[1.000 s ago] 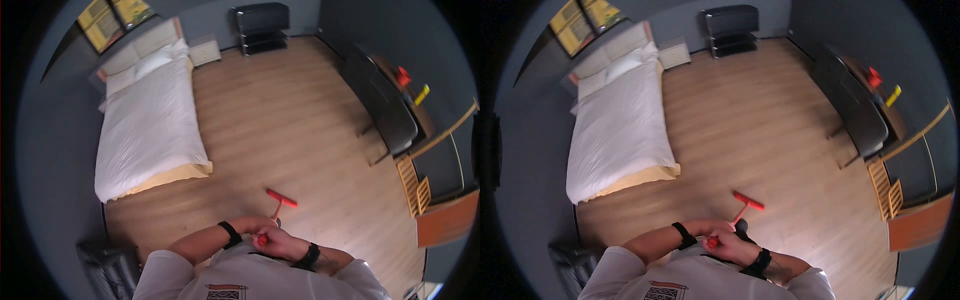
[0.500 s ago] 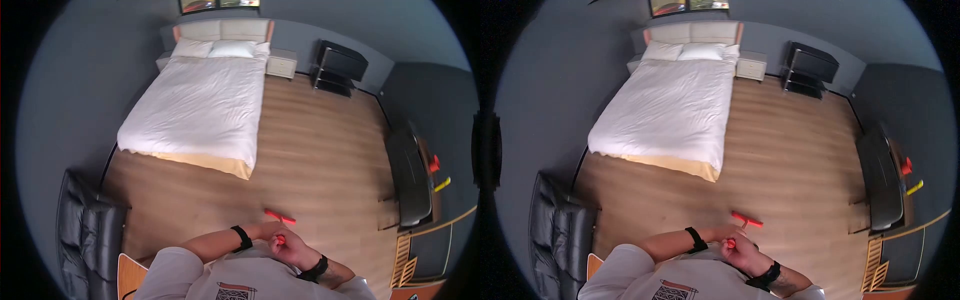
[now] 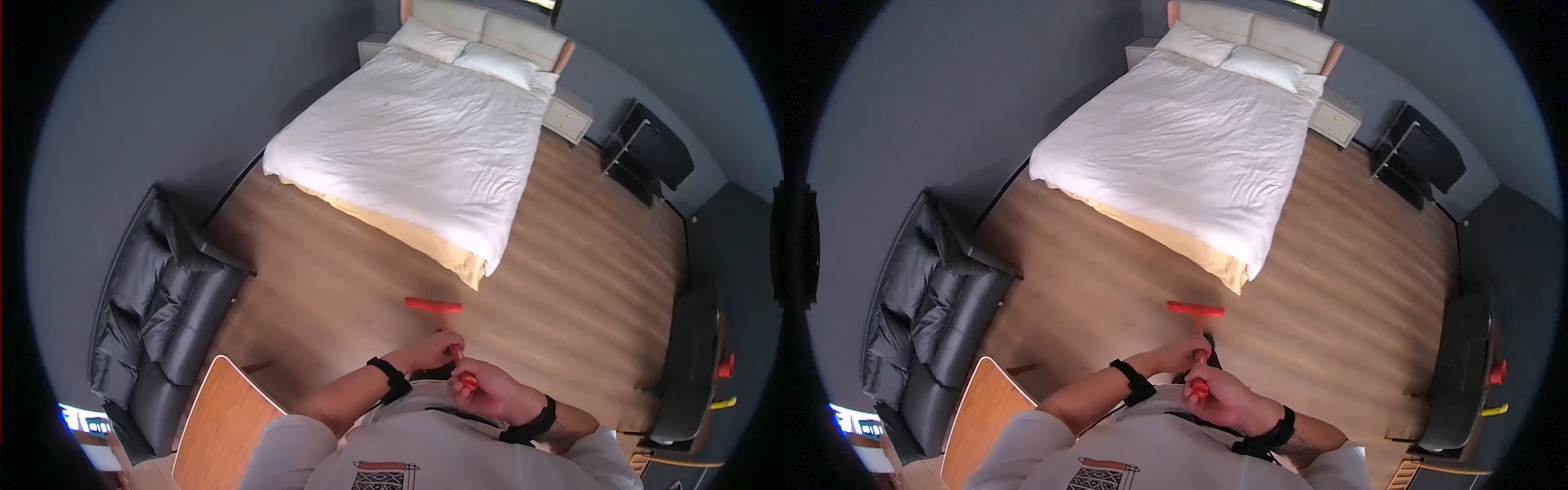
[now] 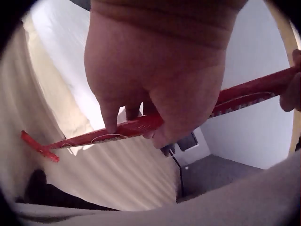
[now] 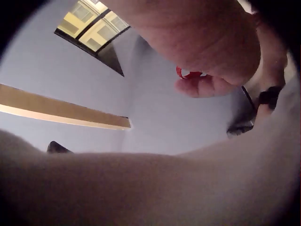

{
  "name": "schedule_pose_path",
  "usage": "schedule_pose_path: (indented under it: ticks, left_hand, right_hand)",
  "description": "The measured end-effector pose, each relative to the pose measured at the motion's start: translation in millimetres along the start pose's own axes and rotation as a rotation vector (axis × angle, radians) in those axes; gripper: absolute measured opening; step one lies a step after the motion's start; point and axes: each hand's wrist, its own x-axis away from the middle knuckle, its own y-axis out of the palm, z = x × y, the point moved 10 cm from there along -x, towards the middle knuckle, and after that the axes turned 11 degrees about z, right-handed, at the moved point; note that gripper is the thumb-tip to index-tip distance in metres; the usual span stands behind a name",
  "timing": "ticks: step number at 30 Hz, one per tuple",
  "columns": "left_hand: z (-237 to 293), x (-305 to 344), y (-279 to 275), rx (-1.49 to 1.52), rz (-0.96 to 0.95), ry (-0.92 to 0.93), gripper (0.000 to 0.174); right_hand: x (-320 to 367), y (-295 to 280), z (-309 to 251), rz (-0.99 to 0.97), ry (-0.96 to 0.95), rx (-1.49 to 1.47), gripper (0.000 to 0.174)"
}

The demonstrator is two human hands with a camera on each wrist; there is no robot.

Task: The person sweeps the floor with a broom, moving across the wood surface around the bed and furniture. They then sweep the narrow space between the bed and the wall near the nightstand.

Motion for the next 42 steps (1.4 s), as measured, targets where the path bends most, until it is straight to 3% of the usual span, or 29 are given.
schedule_pose_path:
  ticks: [7,11,14,18,20,27,34,36,40,42]
  left_hand:
    - [-63.2,8.2,-152.4,-0.33,0.171,-0.102,0.016]
    - [-104.6,14.4,-253.9,-0.339,0.279,-0.252,0.022]
    - [-117.4,21.3,-331.7,-0.361,0.392,-0.308,0.019]
    - [-127.0,36.4,-427.0,-0.326,0.523,-0.532,0.014]
    - [-123.5,39.1,-470.1,-0.328,0.587,-0.512,0.013]
    - [-156.2,52.9,-625.1,-0.472,0.707,-0.395,0.013]
    - [-183.2,47.8,-802.0,-0.301,0.679,-0.344,0.013]
    - [-179.5,43.7,-850.4,-0.462,0.739,-0.266,0.012]
    - [-235.2,38.5,-924.9,-0.33,0.743,-0.233,0.012]
    - [-210.2,18.4,-971.9,-0.532,0.803,-0.153,0.013]
  right_hand:
    - [-60.3,113.8,-30.6,-0.05,0.159,0.324,0.011]
    - [-116.9,195.9,-53.6,-0.114,0.303,0.392,0.011]
    - [-151.8,262.2,-66.9,-0.096,0.332,0.457,0.011]
    - [-183.8,350.2,-73.3,-0.077,0.329,0.631,0.014]
    - [-197.5,385.2,-66.0,-0.056,0.441,0.762,0.017]
    - [-276.8,529.3,-70.0,-0.083,0.387,0.886,0.023]
    - [-343.3,689.7,-67.1,-0.128,0.353,0.812,0.024]
    - [-366.1,721.7,-72.1,-0.132,0.333,0.777,0.023]
    - [-403.1,788.5,-99.9,-0.19,0.213,0.803,0.022]
    - [-427.6,818.4,-113.4,-0.171,0.28,0.683,0.022]
